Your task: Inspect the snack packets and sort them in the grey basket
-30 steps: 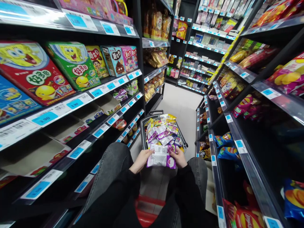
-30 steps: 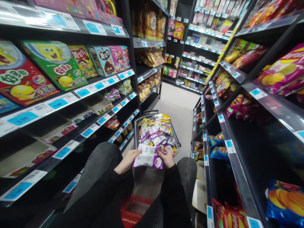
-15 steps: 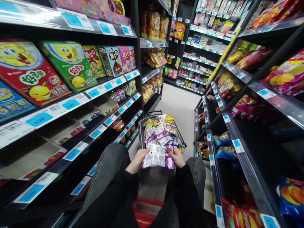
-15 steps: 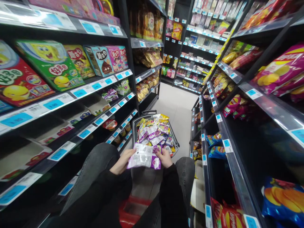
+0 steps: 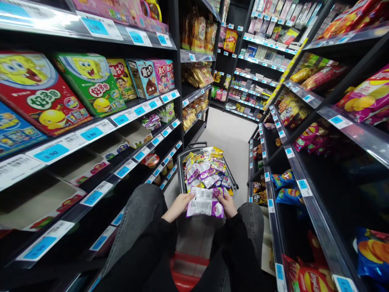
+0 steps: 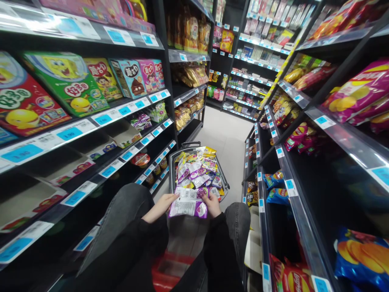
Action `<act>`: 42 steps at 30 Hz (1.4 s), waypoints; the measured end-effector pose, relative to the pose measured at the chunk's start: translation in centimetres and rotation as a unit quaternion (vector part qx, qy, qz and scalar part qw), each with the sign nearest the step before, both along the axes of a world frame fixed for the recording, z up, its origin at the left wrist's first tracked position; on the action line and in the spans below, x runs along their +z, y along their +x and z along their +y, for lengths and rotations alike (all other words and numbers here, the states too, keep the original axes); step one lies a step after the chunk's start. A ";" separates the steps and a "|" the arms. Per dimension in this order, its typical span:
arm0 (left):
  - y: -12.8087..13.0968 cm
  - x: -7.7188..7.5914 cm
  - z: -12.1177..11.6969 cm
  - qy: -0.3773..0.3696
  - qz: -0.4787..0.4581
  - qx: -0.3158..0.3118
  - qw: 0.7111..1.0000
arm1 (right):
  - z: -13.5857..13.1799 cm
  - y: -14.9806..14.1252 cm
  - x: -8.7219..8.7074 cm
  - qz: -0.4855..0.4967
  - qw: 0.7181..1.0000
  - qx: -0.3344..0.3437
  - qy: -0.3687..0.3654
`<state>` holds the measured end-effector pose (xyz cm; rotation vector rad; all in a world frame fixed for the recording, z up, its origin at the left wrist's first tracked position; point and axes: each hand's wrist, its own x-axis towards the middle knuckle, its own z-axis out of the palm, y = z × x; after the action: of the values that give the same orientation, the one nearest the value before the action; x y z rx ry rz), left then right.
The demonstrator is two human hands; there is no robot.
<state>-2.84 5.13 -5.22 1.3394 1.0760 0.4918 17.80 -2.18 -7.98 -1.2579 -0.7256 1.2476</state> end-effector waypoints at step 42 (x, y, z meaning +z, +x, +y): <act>-0.3 0.8 0.6 -0.089 -0.219 0.132 0.963 | 0.0 -1.3 1.4 -0.123 0.988 -0.016 0.092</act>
<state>-3.18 5.74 -4.46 0.8756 0.9036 0.8263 16.50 -2.21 -6.54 -1.2775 -0.9730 0.9839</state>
